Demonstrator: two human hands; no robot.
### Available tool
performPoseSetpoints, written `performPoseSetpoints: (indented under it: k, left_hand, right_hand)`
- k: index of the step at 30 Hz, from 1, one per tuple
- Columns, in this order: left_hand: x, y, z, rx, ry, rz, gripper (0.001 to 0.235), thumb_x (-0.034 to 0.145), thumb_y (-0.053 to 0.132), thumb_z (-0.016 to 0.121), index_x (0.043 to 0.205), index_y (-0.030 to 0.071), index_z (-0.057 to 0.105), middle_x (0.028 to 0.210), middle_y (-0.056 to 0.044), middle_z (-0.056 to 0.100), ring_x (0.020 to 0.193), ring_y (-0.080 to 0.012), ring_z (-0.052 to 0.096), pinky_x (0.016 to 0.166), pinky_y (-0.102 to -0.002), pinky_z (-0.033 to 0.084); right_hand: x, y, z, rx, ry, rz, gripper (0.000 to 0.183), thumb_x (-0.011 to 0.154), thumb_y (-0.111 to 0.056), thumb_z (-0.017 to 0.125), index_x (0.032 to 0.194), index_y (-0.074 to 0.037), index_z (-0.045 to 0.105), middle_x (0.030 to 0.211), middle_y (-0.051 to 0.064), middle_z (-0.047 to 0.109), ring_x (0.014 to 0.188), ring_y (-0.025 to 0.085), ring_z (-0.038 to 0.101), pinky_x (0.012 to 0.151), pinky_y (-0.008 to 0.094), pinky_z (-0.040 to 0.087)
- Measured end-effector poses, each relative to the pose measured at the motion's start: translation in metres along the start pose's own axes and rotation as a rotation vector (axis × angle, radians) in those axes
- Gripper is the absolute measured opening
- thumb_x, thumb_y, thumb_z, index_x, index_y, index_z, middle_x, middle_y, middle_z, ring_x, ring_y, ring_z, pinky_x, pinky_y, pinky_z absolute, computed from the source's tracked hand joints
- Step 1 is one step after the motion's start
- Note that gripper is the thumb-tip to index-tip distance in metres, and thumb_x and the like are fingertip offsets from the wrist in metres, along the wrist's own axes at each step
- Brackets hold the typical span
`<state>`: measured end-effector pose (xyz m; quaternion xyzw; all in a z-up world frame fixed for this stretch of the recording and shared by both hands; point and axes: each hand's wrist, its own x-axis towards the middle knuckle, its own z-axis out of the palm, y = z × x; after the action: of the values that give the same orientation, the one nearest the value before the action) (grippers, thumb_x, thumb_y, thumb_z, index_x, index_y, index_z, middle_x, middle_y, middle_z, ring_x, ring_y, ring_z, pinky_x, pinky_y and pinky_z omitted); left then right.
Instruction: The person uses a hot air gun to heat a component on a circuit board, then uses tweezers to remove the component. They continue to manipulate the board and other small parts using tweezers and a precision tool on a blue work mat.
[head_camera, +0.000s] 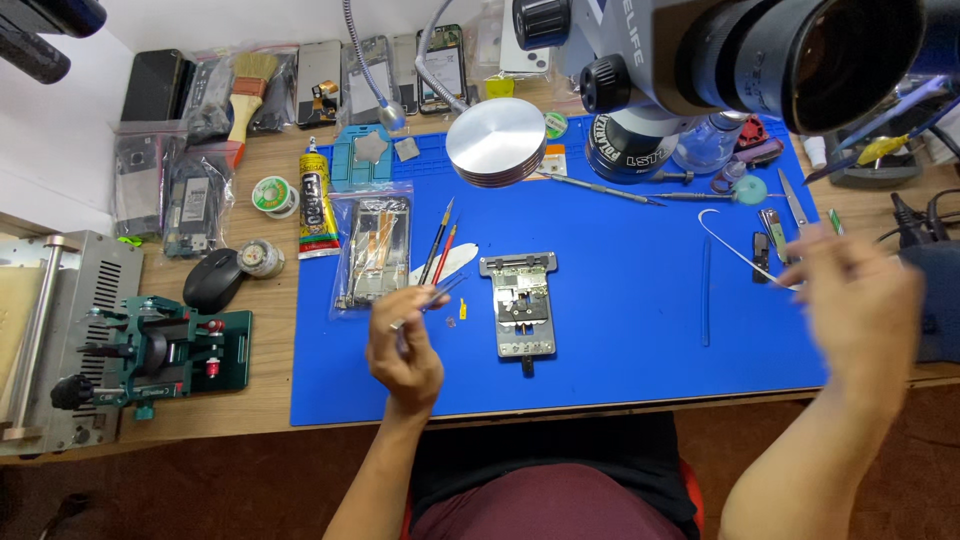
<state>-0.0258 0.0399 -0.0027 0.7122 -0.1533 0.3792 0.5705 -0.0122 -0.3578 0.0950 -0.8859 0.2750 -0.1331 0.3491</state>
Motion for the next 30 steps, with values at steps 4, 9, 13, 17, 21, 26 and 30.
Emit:
performPoseSetpoints:
  k: [4, 9, 13, 17, 21, 26, 30]
  left_hand:
    - [-0.021, 0.019, 0.038, 0.030, -0.198, 0.422, 0.030, 0.085, 0.005, 0.082, 0.114, 0.013, 0.082, 0.114, -0.012, 0.070, 0.099, -0.0280, 0.074, 0.082, -0.040, 0.068]
    - [-0.023, 0.060, 0.064, 0.099, -0.376, 0.562, 0.024, 0.097, 0.013, 0.074, 0.121, 0.013, 0.077, 0.118, -0.011, 0.074, 0.106, -0.0296, 0.074, 0.095, -0.040, 0.063]
    - [-0.024, 0.038, 0.049, 0.069, -0.490, 0.376, 0.054, 0.091, 0.035, 0.078, 0.139, 0.010, 0.067, 0.136, -0.014, 0.070, 0.127, -0.0349, 0.067, 0.111, -0.049, 0.051]
    - [0.017, 0.012, 0.031, 0.272, -0.559, 0.059, 0.049, 0.102, 0.011, 0.044, 0.150, 0.001, 0.050, 0.148, -0.020, 0.058, 0.144, -0.0370, 0.048, 0.125, -0.051, 0.029]
    - [0.039, -0.027, 0.029, 0.495, -0.723, -0.076, 0.052, 0.103, 0.006, 0.043, 0.154, -0.003, 0.046, 0.144, -0.020, 0.064, 0.146, -0.0360, 0.048, 0.129, -0.057, 0.015]
    - [0.033, -0.047, 0.038, 0.552, -0.713, 0.113, 0.050, 0.099, 0.005, 0.046, 0.148, 0.002, 0.055, 0.121, -0.013, 0.075, 0.133, -0.0288, 0.060, 0.128, -0.058, 0.018]
    - [0.027, -0.039, 0.024, 0.610, -0.663, 0.130, 0.049, 0.097, 0.005, 0.048, 0.145, 0.002, 0.058, 0.113, -0.014, 0.076, 0.126, -0.0280, 0.062, 0.127, -0.059, 0.020]
  right_hand:
    - [-0.096, -0.004, 0.074, 0.565, -0.923, -0.077, 0.061, 0.103, -0.047, 0.046, 0.128, -0.002, 0.078, 0.099, 0.023, 0.087, 0.076, 0.026, 0.079, 0.065, 0.034, 0.066]
    - [-0.112, 0.024, 0.147, 1.022, -0.894, 0.112, 0.048, 0.111, -0.032, 0.043, 0.132, 0.007, 0.063, 0.092, 0.022, 0.076, 0.065, 0.025, 0.075, 0.049, 0.028, 0.057]
    - [-0.088, -0.012, 0.103, 0.275, -0.503, -0.185, 0.032, 0.111, -0.036, 0.056, 0.114, -0.013, 0.077, 0.067, 0.005, 0.071, 0.057, 0.019, 0.063, 0.057, 0.031, 0.054]
    - [-0.072, 0.018, 0.117, -0.210, -0.025, -0.728, 0.024, 0.108, -0.032, 0.068, 0.119, -0.013, 0.077, 0.090, 0.003, 0.064, 0.087, 0.023, 0.065, 0.080, 0.034, 0.053]
    - [-0.118, -0.013, 0.119, -0.191, -0.062, -0.793, 0.075, 0.094, -0.066, 0.064, 0.139, -0.006, 0.063, 0.109, 0.011, 0.058, 0.098, 0.031, 0.057, 0.085, 0.045, 0.047]
    - [-0.160, -0.025, 0.148, -0.232, -0.097, -0.840, 0.114, 0.077, -0.080, 0.073, 0.155, -0.002, 0.045, 0.111, 0.014, 0.060, 0.100, 0.034, 0.060, 0.084, 0.046, 0.045]
    - [-0.145, -0.020, 0.138, -0.096, -0.155, -0.821, 0.101, 0.075, -0.058, 0.086, 0.152, -0.002, 0.050, 0.106, 0.010, 0.067, 0.103, 0.032, 0.063, 0.086, 0.045, 0.045]
